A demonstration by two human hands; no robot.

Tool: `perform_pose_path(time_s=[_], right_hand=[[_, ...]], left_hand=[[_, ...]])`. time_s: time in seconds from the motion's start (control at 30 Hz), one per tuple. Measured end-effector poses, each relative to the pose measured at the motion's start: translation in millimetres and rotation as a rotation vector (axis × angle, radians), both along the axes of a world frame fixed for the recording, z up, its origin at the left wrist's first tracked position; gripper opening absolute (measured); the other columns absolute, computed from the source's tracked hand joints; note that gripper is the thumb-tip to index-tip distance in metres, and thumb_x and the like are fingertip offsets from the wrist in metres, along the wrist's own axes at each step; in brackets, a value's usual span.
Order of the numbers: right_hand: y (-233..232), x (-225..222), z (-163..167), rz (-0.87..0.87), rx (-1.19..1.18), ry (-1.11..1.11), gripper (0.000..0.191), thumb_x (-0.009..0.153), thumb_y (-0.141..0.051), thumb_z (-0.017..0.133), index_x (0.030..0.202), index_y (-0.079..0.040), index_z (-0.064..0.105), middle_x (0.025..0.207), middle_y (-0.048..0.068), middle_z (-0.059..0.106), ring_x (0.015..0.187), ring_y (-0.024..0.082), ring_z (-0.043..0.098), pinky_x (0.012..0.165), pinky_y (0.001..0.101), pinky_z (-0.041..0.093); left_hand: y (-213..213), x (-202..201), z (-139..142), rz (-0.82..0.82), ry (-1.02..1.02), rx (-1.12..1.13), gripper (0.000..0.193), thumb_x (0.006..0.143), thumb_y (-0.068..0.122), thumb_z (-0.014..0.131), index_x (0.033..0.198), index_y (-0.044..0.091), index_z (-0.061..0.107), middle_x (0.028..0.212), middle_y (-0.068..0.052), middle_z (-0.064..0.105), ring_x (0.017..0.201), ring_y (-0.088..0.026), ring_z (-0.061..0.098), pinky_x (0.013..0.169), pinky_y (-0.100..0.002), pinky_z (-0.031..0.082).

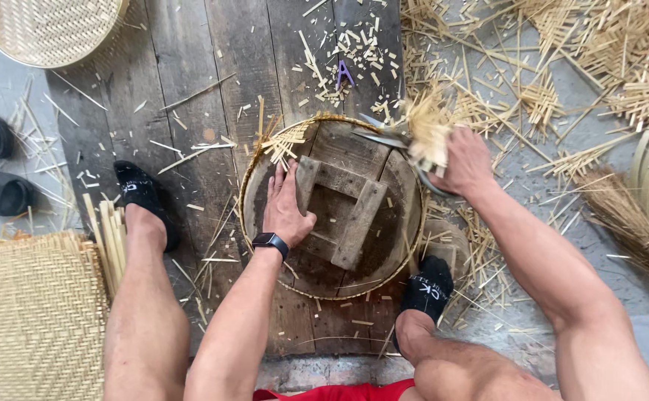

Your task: The person assembles round woven baskets by placing a pre-woven mat over a circular frame, pressing it into shape, and trimming excess material with shears. The person repeats this process for multiple baskets.

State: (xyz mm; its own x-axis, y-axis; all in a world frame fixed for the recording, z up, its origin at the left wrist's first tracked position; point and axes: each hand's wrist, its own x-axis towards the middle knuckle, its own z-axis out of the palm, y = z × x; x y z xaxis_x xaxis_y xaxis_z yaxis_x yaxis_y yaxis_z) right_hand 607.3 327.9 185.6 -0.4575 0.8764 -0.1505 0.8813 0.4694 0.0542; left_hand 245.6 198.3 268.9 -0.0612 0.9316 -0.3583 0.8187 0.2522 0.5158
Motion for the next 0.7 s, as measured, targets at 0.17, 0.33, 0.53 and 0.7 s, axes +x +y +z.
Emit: perform_pose_path(time_s=[0.17,0.33,0.53,0.7], right_hand=[[24.8,-19.0,-12.9,-0.143,-0.374,0.001,0.029,0.085,-0.035,0.067,0.084,-0.006,0.070,0.071,0.009,0.059,0.063,0.019,0.057,0.060,0.0367,0.055],[-10.1,22.9,-3.9,-0.113,-0.312,-0.033,0.042,0.092,-0.048,0.059,0.085,-0.008,0.071,0.065,0.006,0.057,0.058,0.017,0.052,0.059,0.0380,0.052],[-25.2,23.7,21.8,-0.100,-0.174,0.053,0.076,0.085,-0.074,0.055,0.097,0.001,0.067,0.098,0.016,0.063,0.089,0.028,0.060,0.073,0.0413,0.052],[-4.7,-30.0,15.9,-0.094,-0.251,-0.004,0.069,0.086,-0.064,0.062,0.110,0.000,0.064,0.094,0.016,0.063,0.084,0.027,0.059,0.076,0.0426,0.052]], left_hand=[[6.9,-8.8,-0.3,-0.048,-0.010,-0.065,0.119,0.063,0.010,0.082,0.159,0.004,0.012,0.162,-0.026,0.021,0.154,-0.034,0.015,0.127,-0.040,0.010],[18.7,-14.7,-0.7,-0.320,0.150,-0.057,0.114,0.069,0.014,0.082,0.162,0.010,0.018,0.165,-0.017,0.028,0.157,-0.032,0.018,0.130,-0.048,0.009],[-43.6,37.9,-22.2,0.809,0.135,0.301,0.129,0.061,0.038,0.093,0.157,-0.001,0.017,0.166,-0.026,0.017,0.155,-0.033,0.012,0.126,-0.055,0.008],[-96.2,59.6,-58.9,0.826,0.102,0.191,0.121,0.072,0.032,0.086,0.159,-0.005,0.010,0.168,-0.028,0.010,0.157,-0.041,0.003,0.127,-0.054,0.003]])
